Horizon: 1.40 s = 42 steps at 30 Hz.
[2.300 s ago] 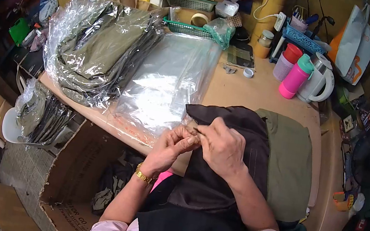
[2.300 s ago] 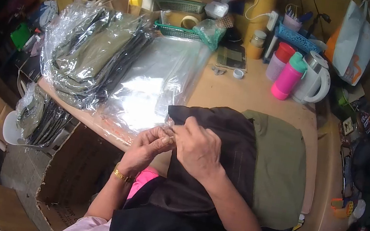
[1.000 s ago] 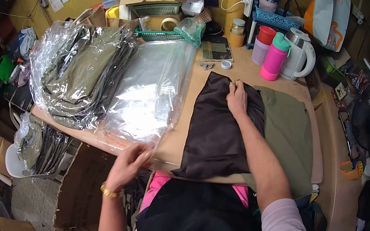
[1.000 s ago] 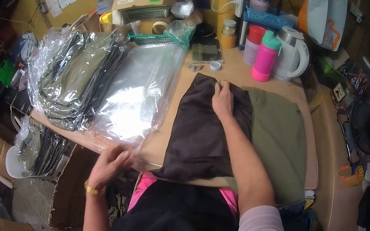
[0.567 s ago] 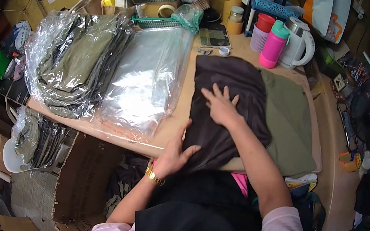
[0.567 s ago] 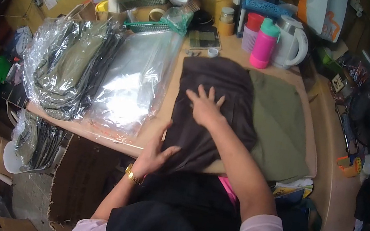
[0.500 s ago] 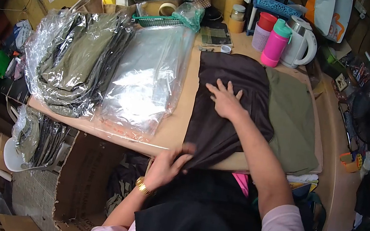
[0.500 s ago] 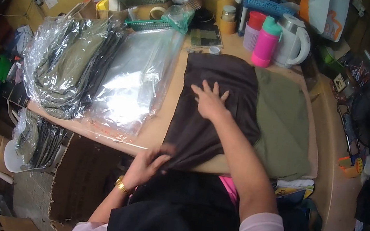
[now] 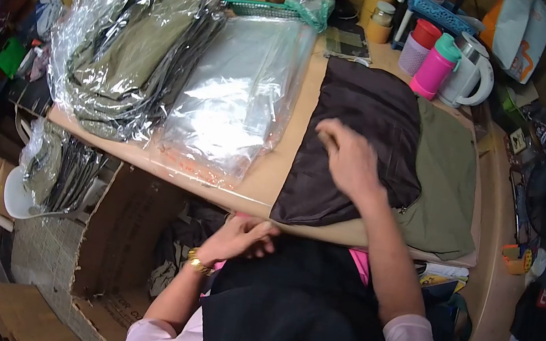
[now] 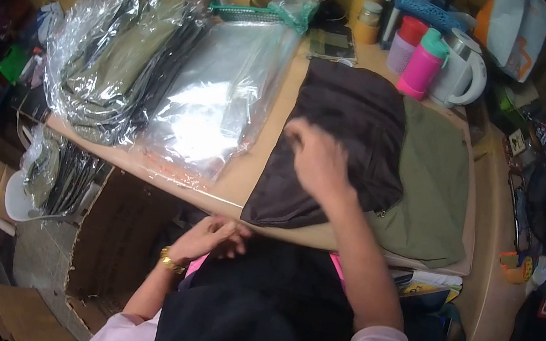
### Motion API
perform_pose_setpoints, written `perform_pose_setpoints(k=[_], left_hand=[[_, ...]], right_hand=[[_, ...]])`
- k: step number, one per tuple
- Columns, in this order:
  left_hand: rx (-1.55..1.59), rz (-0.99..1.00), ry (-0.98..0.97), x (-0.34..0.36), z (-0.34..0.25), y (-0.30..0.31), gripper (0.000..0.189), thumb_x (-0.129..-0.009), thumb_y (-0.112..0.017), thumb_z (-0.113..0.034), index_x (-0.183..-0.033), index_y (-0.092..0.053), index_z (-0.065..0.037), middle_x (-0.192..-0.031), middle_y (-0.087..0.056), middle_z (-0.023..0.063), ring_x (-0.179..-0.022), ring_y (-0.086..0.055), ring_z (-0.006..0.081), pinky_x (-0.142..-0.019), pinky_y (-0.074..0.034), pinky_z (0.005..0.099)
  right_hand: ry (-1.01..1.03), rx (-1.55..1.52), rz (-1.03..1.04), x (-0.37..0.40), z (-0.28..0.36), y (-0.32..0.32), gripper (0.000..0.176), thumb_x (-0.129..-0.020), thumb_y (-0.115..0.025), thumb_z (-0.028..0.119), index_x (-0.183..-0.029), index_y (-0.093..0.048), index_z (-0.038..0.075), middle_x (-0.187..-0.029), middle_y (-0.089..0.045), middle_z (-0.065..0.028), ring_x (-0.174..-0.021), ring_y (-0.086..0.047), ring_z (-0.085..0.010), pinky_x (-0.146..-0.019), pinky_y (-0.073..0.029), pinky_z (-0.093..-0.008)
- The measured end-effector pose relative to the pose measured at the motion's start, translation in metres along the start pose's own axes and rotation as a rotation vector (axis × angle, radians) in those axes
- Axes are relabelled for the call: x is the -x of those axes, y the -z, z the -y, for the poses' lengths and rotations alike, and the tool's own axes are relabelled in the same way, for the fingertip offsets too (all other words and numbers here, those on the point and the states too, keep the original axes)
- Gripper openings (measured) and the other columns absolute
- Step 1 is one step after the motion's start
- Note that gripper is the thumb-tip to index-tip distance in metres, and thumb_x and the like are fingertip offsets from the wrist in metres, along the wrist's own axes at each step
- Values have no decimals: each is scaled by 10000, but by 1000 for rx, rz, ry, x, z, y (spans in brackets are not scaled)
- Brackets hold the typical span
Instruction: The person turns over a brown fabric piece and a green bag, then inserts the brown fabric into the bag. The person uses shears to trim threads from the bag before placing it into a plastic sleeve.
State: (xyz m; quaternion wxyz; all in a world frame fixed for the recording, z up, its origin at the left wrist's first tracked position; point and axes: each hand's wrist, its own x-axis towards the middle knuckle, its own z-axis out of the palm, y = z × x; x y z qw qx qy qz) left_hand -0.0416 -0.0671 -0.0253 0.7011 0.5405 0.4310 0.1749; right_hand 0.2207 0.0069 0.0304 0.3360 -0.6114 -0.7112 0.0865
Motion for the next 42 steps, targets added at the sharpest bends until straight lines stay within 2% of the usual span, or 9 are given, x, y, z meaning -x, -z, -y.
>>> perform_pose_setpoints(k=[1,2,8,13,19,24,34,40,42], left_hand=[[10,-8,5,-10,8,-10,442,-1061,-495,-389,-1048,-708,-1,-747,-697,32,-617,-619,80,-561,-479,220],[107,-72,-54,-22,18,-18,403,-1061,-509,-357,-1041,-715,-11,-722,-685,17,-585,-592,64,-536,-455,207],[330,-315,-148,-3,35,-5,300,-1041,-576,-271,-873,-707,-60,-600,-586,-56,-501,-485,15,-486,-362,169],[357,-190,-55,5,25,-25,313,-954,-713,-200,-1198,-684,-7,-958,-703,26,-744,-650,70,-647,-521,193],[660,-312,-65,-25,22,-58,268,-947,-722,-200,-1138,-689,-15,-915,-722,30,-640,-637,66,-547,-484,175],[960,-422,1,-27,19,-61,177,-954,-712,-266,-930,-668,-96,-817,-693,3,-476,-512,40,-404,-365,179],[967,-482,42,-22,7,-60,152,-970,-691,-261,-916,-641,-128,-756,-643,-33,-455,-443,20,-396,-327,170],[1030,-472,-4,-18,20,-57,91,-983,-661,-173,-1003,-656,-84,-878,-688,5,-735,-667,64,-594,-552,170],[1097,-511,-110,-18,21,-57,128,-995,-619,-110,-1054,-640,1,-1014,-691,72,-1015,-700,185,-865,-613,244]], right_hand=[[108,-160,11,18,12,-5,171,-940,-649,162,-1084,-658,71,-902,-706,-140,-888,-691,-356,-746,-530,-416],[111,-225,141,35,21,-10,189,-914,-690,165,-1070,-657,65,-944,-706,-150,-889,-693,-350,-740,-530,-405],[34,30,75,58,-7,-46,282,-820,-781,168,-909,-539,55,-801,-655,-137,-764,-658,-381,-636,-486,-465],[57,60,91,57,0,-45,273,-781,-743,77,-950,-529,67,-869,-670,-128,-813,-676,-376,-696,-515,-484],[59,40,57,70,-2,-50,237,-775,-699,32,-937,-529,64,-876,-664,-123,-817,-674,-368,-694,-512,-474],[73,10,59,73,0,-47,222,-768,-673,4,-934,-537,61,-875,-659,-123,-809,-670,-365,-683,-506,-470],[96,-11,55,79,2,-49,218,-783,-692,14,-928,-533,57,-863,-654,-119,-807,-665,-368,-678,-505,-467],[84,3,54,77,1,-46,225,-818,-722,123,-926,-536,60,-836,-653,-126,-777,-676,-361,-681,-517,-471],[78,-7,57,77,4,-41,224,-829,-722,139,-935,-540,62,-837,-656,-125,-772,-675,-365,-684,-516,-477]])
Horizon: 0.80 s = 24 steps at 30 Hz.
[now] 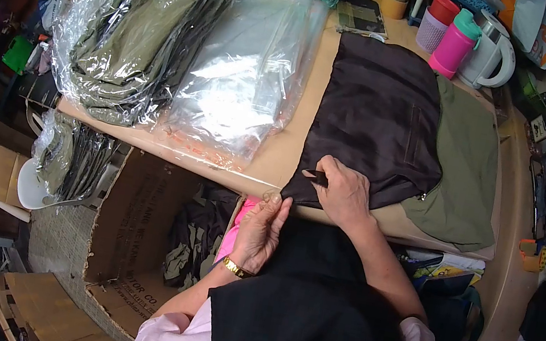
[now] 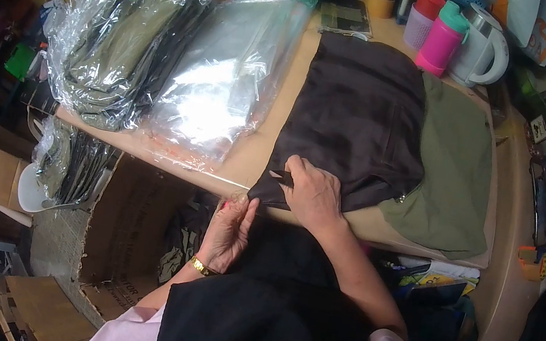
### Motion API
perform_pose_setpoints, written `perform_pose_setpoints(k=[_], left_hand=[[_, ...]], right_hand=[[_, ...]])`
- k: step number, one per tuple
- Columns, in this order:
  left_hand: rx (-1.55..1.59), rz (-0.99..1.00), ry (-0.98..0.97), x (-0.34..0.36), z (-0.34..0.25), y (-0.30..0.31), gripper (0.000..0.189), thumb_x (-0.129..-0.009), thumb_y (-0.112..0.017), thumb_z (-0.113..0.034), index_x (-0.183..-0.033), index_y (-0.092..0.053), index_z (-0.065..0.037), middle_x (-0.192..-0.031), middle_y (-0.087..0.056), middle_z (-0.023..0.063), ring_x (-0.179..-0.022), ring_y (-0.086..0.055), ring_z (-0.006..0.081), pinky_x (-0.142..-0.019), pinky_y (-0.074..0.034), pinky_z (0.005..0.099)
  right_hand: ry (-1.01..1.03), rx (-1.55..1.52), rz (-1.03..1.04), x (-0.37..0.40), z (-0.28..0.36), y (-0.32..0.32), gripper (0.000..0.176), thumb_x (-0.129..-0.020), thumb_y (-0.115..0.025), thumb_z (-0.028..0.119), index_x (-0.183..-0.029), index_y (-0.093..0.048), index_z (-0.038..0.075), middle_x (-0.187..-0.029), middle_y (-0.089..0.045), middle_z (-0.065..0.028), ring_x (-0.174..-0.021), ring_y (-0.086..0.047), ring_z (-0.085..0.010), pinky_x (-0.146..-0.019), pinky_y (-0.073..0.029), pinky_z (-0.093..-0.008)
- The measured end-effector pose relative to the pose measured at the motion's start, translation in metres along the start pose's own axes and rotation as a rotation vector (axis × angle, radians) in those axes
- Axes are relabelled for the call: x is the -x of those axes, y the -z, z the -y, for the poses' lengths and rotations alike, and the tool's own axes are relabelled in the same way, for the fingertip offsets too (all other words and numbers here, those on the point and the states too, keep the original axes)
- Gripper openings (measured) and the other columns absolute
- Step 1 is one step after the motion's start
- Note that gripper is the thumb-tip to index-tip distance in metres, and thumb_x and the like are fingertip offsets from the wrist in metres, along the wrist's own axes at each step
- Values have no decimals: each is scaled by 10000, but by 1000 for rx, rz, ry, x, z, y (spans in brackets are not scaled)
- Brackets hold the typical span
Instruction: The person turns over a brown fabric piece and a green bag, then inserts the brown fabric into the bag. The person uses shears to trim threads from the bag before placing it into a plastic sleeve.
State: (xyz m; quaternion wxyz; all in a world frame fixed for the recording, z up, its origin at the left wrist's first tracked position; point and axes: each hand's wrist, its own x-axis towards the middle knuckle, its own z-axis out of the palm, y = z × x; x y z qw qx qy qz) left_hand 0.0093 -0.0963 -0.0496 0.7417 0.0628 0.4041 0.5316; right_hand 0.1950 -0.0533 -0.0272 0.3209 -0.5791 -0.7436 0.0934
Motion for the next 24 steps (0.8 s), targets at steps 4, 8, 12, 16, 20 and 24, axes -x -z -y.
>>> perform_pose_setpoints(k=[4,8,12,16,20,24], left_hand=[[131,91,65,4,-12,-3,151,-1006,-578,-61,-1068,-612,72,-1099,-670,130,-1158,-651,271,-1029,-558,318],[155,270,77,4,-18,-4,146,-1012,-559,-54,-1050,-597,82,-1105,-669,148,-1171,-646,279,-1046,-546,338],[72,328,33,3,-15,-4,142,-1024,-552,-83,-1044,-601,49,-1060,-673,115,-1066,-680,215,-986,-575,315],[-27,359,6,4,-16,-7,150,-1031,-552,-109,-1058,-613,25,-1023,-674,89,-962,-682,164,-928,-587,290],[-94,367,-60,9,-18,-14,161,-1033,-557,-126,-1054,-630,16,-1012,-674,77,-919,-674,142,-911,-585,287],[-145,398,-79,6,-16,-6,158,-1028,-568,-122,-1042,-643,16,-996,-675,72,-926,-671,133,-914,-577,284]], right_hand=[[-143,-238,61,-4,12,15,279,-842,-739,193,-1031,-579,63,-912,-641,-141,-860,-669,-361,-719,-514,-472],[69,-169,12,3,32,43,306,-840,-741,193,-1081,-610,58,-978,-595,-110,-896,-654,-309,-714,-490,-417],[268,-13,-62,10,50,54,202,-811,-721,125,-987,-632,80,-889,-543,-48,-756,-599,-203,-634,-396,-358],[404,79,-160,13,54,46,113,-822,-648,118,-822,-539,89,-773,-469,-42,-669,-539,-179,-597,-371,-330],[445,163,-168,14,57,44,119,-822,-622,111,-792,-509,92,-758,-451,-42,-641,-518,-173,-582,-360,-321],[464,203,-158,15,60,45,132,-806,-628,108,-784,-499,94,-752,-448,-40,-630,-511,-168,-576,-359,-309]])
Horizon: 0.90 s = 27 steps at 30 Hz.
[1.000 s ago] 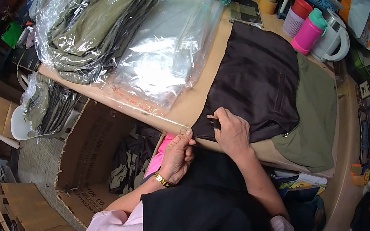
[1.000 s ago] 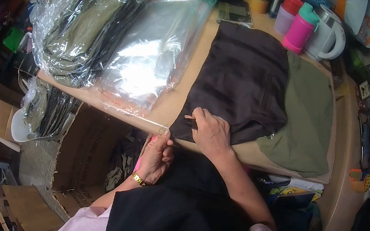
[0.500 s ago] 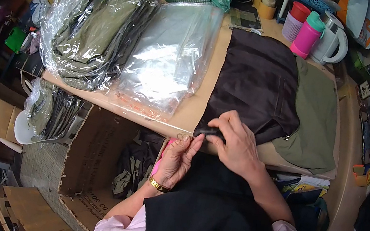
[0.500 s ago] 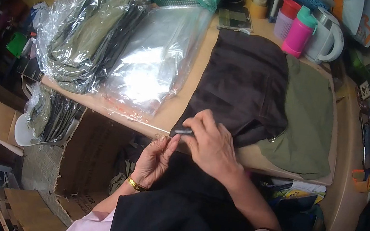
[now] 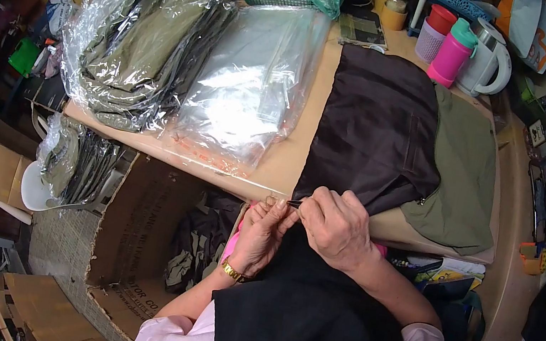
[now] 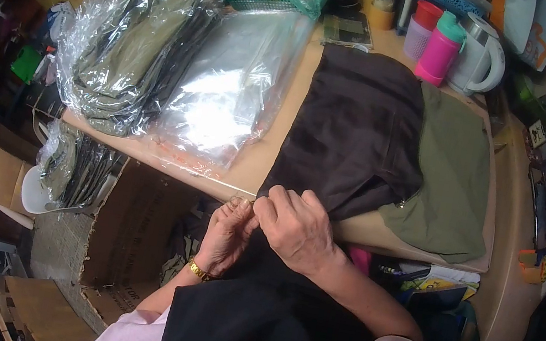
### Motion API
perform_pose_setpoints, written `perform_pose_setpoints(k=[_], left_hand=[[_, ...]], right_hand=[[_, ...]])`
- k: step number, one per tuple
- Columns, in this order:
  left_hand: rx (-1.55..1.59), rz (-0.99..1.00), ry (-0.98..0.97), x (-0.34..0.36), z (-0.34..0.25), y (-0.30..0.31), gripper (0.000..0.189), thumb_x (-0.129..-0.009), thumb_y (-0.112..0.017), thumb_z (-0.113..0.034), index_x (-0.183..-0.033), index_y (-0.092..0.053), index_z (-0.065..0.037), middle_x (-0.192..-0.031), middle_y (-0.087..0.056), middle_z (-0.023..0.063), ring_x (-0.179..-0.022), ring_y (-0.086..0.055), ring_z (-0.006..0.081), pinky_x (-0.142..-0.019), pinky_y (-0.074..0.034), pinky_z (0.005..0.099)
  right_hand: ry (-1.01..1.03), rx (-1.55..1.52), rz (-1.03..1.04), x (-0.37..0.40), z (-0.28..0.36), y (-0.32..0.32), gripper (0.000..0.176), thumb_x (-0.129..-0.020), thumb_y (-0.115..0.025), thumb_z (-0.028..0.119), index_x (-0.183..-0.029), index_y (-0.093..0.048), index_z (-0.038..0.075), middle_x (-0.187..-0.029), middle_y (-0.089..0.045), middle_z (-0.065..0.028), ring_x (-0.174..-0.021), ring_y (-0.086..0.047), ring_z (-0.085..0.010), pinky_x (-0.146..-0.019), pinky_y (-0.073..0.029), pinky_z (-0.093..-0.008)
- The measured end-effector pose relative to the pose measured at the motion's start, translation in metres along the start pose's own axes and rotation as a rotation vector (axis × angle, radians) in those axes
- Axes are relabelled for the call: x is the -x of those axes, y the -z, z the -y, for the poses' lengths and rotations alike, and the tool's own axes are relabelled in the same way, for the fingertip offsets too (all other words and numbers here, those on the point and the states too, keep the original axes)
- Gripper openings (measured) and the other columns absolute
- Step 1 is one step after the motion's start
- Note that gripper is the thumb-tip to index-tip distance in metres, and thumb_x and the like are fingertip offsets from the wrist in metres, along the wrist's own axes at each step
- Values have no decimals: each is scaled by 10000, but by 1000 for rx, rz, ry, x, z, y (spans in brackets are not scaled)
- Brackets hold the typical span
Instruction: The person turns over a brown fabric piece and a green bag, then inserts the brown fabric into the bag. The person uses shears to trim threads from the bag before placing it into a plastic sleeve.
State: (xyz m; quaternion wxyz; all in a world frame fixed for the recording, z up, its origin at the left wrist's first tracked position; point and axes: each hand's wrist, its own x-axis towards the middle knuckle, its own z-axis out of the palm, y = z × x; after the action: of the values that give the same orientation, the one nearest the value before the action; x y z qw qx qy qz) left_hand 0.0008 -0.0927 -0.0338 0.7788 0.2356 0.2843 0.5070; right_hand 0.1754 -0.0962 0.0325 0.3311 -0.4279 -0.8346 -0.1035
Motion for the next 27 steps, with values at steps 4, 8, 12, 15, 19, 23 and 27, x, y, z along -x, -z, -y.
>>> perform_pose_setpoints(k=[4,8,12,15,19,23,27], left_hand=[[-26,12,15,3,-3,-4,156,-1029,-568,-119,-1033,-644,17,-977,-676,63,-932,-672,140,-922,-570,296],[-93,-113,-50,11,-22,15,120,-990,-613,-105,-993,-641,12,-970,-674,77,-934,-672,165,-900,-563,320],[-778,-599,-441,4,-53,150,75,-912,-680,-61,-889,-626,-15,-979,-675,105,-837,-655,163,-780,-524,329],[-1767,-620,-1128,13,-77,198,132,-920,-701,-73,-840,-610,-21,-830,-660,60,-667,-598,108,-633,-492,289],[-935,-655,-475,25,-81,176,208,-954,-704,-154,-854,-630,13,-638,-600,-5,-542,-537,68,-514,-439,244],[-1239,-404,-166,21,-96,104,365,-1001,-641,-288,-819,-666,28,-729,-678,49,-638,-560,50,-583,-440,238],[-1098,66,156,-1,-67,89,594,-1037,-502,-484,-1185,-652,71,-1095,-705,148,-1058,-617,162,-937,-469,318]], right_hand=[[-39,-61,42,2,1,-2,165,-795,-667,107,-791,-503,92,-760,-475,-51,-640,-542,-203,-593,-406,-326],[-321,-229,80,1,-21,1,259,-794,-754,143,-967,-569,90,-956,-560,-79,-725,-613,-310,-657,-496,-425],[-594,-235,273,18,-63,-2,648,-719,-857,387,-1203,-547,87,-1107,-572,-129,-964,-645,-390,-796,-528,-469],[-551,-169,321,42,-76,-29,371,-778,-782,157,-1096,-618,65,-918,-665,-108,-850,-683,-330,-739,-541,-427],[-450,-529,555,36,-49,-12,330,-781,-723,78,-1103,-648,75,-956,-726,-113,-887,-707,-320,-727,-537,-426],[-377,-509,672,-20,-32,52,289,-842,-705,190,-1106,-633,94,-977,-721,-151,-951,-693,-352,-823,-522,-490],[-370,-343,439,-81,-93,20,302,-883,-730,321,-1036,-650,73,-927,-704,-152,-886,-691,-336,-746,-521,-435]])
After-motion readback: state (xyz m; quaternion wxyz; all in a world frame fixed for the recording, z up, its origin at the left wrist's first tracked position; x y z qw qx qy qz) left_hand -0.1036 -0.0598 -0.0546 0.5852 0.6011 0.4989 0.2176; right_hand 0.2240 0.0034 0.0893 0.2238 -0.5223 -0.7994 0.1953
